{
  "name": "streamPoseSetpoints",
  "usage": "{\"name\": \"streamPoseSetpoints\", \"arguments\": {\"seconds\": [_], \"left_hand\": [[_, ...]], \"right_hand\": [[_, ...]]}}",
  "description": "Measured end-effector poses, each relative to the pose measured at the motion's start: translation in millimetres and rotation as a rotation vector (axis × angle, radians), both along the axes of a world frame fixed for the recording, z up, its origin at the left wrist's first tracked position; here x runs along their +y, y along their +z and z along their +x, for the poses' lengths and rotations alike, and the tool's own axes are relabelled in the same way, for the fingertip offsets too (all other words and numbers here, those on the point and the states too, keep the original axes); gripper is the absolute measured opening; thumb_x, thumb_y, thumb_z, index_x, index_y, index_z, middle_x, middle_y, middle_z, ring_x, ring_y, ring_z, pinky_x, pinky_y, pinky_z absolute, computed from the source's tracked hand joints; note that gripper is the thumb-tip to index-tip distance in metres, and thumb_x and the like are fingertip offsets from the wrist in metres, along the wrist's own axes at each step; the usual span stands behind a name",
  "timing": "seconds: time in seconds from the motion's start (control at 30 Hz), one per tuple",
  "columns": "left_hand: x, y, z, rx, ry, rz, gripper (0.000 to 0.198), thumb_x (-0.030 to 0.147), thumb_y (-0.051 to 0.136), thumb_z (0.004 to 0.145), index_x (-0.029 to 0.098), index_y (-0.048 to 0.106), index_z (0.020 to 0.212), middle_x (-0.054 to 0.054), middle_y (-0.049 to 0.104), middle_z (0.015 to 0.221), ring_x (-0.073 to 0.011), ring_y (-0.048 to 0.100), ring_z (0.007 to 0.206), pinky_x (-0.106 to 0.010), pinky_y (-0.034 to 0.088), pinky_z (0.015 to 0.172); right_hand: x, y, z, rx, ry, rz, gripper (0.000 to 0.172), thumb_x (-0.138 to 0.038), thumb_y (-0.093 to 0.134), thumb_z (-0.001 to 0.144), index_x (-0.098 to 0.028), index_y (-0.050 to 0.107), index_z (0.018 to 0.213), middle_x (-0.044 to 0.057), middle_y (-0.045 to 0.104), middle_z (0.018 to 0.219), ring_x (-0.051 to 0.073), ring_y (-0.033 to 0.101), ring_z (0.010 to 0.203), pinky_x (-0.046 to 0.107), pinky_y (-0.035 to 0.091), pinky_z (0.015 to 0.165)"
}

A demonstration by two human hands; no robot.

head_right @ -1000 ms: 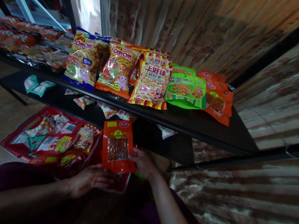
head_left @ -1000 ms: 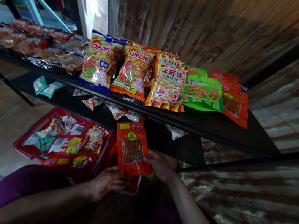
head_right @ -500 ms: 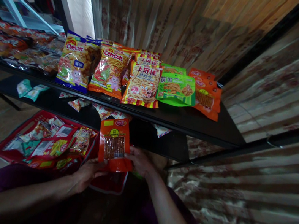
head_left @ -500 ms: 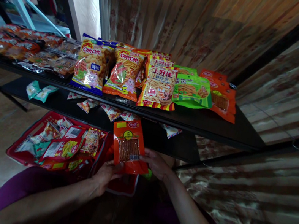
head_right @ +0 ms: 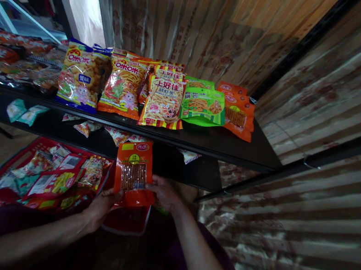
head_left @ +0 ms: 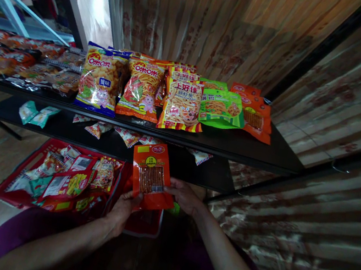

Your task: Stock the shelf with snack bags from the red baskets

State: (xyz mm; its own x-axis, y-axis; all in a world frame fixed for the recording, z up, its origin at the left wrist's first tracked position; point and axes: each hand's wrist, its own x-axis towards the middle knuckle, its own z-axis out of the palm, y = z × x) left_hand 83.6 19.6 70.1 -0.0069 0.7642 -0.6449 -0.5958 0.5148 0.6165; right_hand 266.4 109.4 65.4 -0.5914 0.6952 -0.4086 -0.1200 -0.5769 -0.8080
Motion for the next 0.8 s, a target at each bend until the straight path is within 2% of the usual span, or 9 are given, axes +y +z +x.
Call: {"name": "streamPoseSetpoints", "arguments": {"seconds": [0.13, 0.3, 0.37, 0.53, 0.63, 0.7, 0.8], "left_hand": [[1, 3.7, 0, 0.058, -0.008, -0.022, 0.014, 0.016, 0.070, 0.071, 0.014, 0.071, 0.084, -0.007, 0.074, 0.078, -0.0188, 0.068, 0.073, -0.032, 0.052, 0.075], [8, 6.6, -4, 0.158, 0.012, -0.048, 0.004, 0.014, 0.068, 0.071, 0.015, 0.069, 0.075, -0.003, 0.072, 0.070, -0.0127, 0.065, 0.061, -0.021, 0.046, 0.057], [11, 5.9, -4, 0.154, 0.027, -0.027, 0.005, 0.016, 0.070, 0.068, 0.015, 0.067, 0.071, -0.002, 0.071, 0.067, -0.0117, 0.063, 0.057, -0.021, 0.043, 0.054], [12, -0.8, -2, 0.130, 0.012, 0.016, 0.015, 0.021, 0.075, 0.061, 0.015, 0.067, 0.073, 0.000, 0.066, 0.058, -0.0128, 0.060, 0.052, -0.024, 0.045, 0.058], [12, -6.9, -4, 0.174, 0.013, 0.043, 0.013, 0.018, 0.072, 0.064, 0.015, 0.066, 0.075, -0.001, 0.068, 0.064, -0.0131, 0.060, 0.058, -0.025, 0.046, 0.062], [13, -9.0, -7, 0.259, 0.081, 0.090, 0.012, 0.011, 0.069, 0.066, 0.016, 0.064, 0.076, -0.001, 0.068, 0.072, -0.0135, 0.062, 0.066, -0.025, 0.047, 0.068], [17, -5.7, -10, 0.421, 0.247, 0.160, 0.028, 0.001, 0.068, 0.063, 0.019, 0.063, 0.085, -0.001, 0.068, 0.088, -0.0150, 0.062, 0.087, -0.024, 0.045, 0.083]], "right_hand": [[0, -2.6, 2, -0.016, -0.006, 0.010, 0.035, -0.026, 0.079, 0.057, -0.015, 0.066, 0.088, 0.003, 0.071, 0.079, 0.016, 0.066, 0.073, 0.031, 0.048, 0.074], [1, -0.2, 3, -0.031, -0.036, -0.002, 0.033, -0.027, 0.079, 0.056, -0.015, 0.067, 0.084, 0.001, 0.071, 0.078, 0.014, 0.065, 0.068, 0.029, 0.047, 0.073], [0, 1.2, 3, -0.032, -0.052, -0.004, 0.032, -0.027, 0.079, 0.056, -0.016, 0.067, 0.083, 0.001, 0.071, 0.079, 0.014, 0.065, 0.069, 0.028, 0.048, 0.073], [0, 2.5, 4, -0.036, -0.024, 0.019, 0.033, -0.027, 0.079, 0.057, -0.015, 0.067, 0.085, 0.002, 0.071, 0.080, 0.016, 0.066, 0.072, 0.030, 0.048, 0.076], [0, 3.2, 4, -0.047, -0.022, 0.028, 0.033, -0.028, 0.079, 0.057, -0.015, 0.068, 0.085, 0.003, 0.072, 0.081, 0.017, 0.066, 0.074, 0.033, 0.048, 0.078], [0, 4.6, 3, -0.057, -0.042, 0.043, 0.032, -0.029, 0.078, 0.057, -0.016, 0.068, 0.085, 0.003, 0.072, 0.081, 0.017, 0.066, 0.074, 0.033, 0.048, 0.079], [0, 7.1, -1, -0.091, -0.075, 0.111, 0.032, -0.031, 0.076, 0.060, -0.016, 0.069, 0.087, 0.003, 0.072, 0.081, 0.018, 0.065, 0.074, 0.033, 0.047, 0.078]]}}
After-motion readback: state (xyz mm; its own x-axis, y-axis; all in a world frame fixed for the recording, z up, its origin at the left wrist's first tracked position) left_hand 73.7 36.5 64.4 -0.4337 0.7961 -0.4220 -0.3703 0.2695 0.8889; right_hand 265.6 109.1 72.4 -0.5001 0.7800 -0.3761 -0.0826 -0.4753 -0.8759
